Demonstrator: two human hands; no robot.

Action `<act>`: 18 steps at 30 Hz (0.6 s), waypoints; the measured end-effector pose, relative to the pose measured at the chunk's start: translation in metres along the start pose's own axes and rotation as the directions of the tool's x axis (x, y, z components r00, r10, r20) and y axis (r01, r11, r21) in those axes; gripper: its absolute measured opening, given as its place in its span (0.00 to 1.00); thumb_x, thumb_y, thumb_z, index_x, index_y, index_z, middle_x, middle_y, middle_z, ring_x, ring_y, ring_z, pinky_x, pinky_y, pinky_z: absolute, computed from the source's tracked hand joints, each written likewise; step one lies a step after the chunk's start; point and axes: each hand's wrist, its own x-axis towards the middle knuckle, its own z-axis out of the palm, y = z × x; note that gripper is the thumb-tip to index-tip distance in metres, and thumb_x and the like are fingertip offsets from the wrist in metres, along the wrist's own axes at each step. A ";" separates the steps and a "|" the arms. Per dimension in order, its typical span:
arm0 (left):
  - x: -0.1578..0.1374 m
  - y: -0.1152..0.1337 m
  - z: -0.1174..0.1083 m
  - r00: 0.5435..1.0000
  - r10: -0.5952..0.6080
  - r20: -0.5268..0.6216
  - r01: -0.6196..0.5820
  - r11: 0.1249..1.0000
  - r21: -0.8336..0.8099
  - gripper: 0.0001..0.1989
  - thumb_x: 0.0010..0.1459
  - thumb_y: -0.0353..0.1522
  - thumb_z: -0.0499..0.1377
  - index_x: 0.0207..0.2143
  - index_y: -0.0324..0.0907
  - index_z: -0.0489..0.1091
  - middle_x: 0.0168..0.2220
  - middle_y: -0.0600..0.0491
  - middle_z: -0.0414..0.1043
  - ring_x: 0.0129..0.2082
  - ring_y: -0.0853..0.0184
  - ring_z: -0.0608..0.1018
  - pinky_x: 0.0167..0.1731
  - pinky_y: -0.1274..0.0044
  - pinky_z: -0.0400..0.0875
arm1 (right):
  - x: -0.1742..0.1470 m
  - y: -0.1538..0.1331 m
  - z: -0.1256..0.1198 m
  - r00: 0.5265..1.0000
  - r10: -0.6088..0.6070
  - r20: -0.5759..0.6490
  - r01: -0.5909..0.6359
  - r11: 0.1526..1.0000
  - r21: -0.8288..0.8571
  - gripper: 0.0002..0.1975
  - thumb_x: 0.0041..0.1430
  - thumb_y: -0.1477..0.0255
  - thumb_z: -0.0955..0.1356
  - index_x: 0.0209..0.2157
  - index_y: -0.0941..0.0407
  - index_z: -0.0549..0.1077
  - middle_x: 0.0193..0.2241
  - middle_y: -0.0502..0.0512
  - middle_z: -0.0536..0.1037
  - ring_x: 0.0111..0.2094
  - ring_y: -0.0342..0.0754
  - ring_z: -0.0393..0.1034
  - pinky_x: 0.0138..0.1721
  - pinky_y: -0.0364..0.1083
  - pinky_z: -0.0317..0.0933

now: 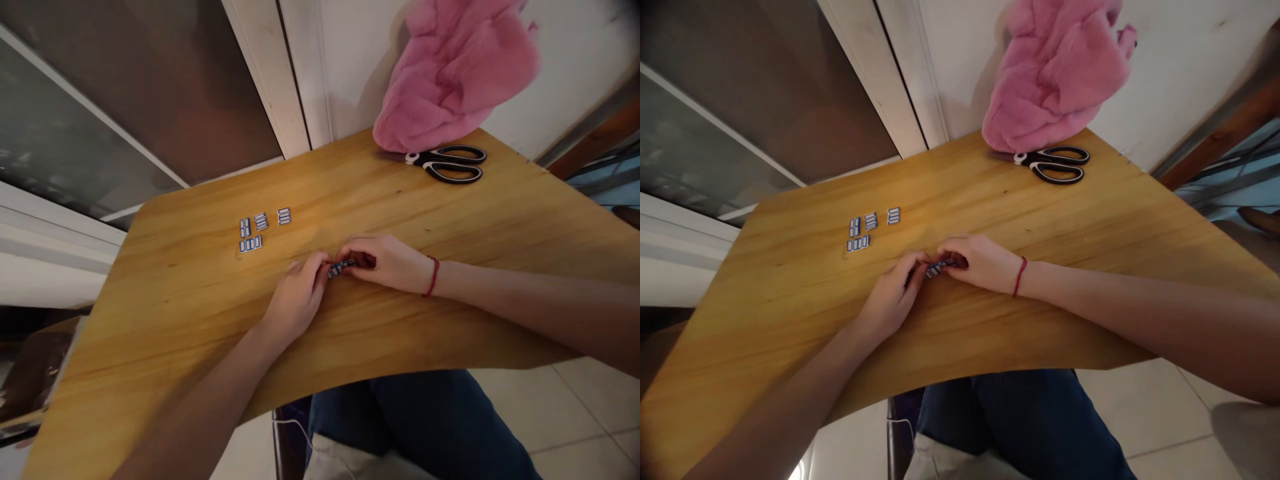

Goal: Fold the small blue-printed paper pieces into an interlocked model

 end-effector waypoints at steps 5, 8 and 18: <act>-0.002 0.002 0.001 1.000 0.003 0.007 -0.003 0.999 -0.038 0.08 0.65 0.34 0.46 0.42 0.44 0.62 0.36 0.53 0.70 0.35 0.67 0.71 0.36 0.75 0.64 | 0.000 0.000 0.000 1.000 -0.002 0.001 0.002 1.000 0.024 0.05 0.55 0.76 0.67 0.35 0.59 0.73 0.27 0.50 0.72 0.26 0.38 0.61 0.29 0.39 0.57; -0.002 -0.001 0.003 1.000 -0.014 -0.008 0.014 0.999 -0.050 0.06 0.63 0.35 0.51 0.42 0.45 0.62 0.29 0.56 0.67 0.30 0.69 0.70 0.31 0.77 0.63 | -0.001 -0.001 0.001 1.000 -0.013 -0.008 0.013 0.999 0.034 0.05 0.55 0.76 0.67 0.35 0.59 0.73 0.28 0.50 0.72 0.25 0.38 0.62 0.29 0.39 0.57; 0.001 -0.004 0.004 0.999 -0.001 -0.055 0.003 0.999 0.039 0.04 0.60 0.34 0.55 0.33 0.43 0.65 0.26 0.57 0.64 0.27 0.71 0.67 0.28 0.78 0.61 | -0.001 0.001 0.000 0.999 -0.004 -0.033 0.005 1.000 0.016 0.08 0.55 0.76 0.67 0.39 0.59 0.72 0.29 0.50 0.73 0.26 0.38 0.63 0.29 0.39 0.58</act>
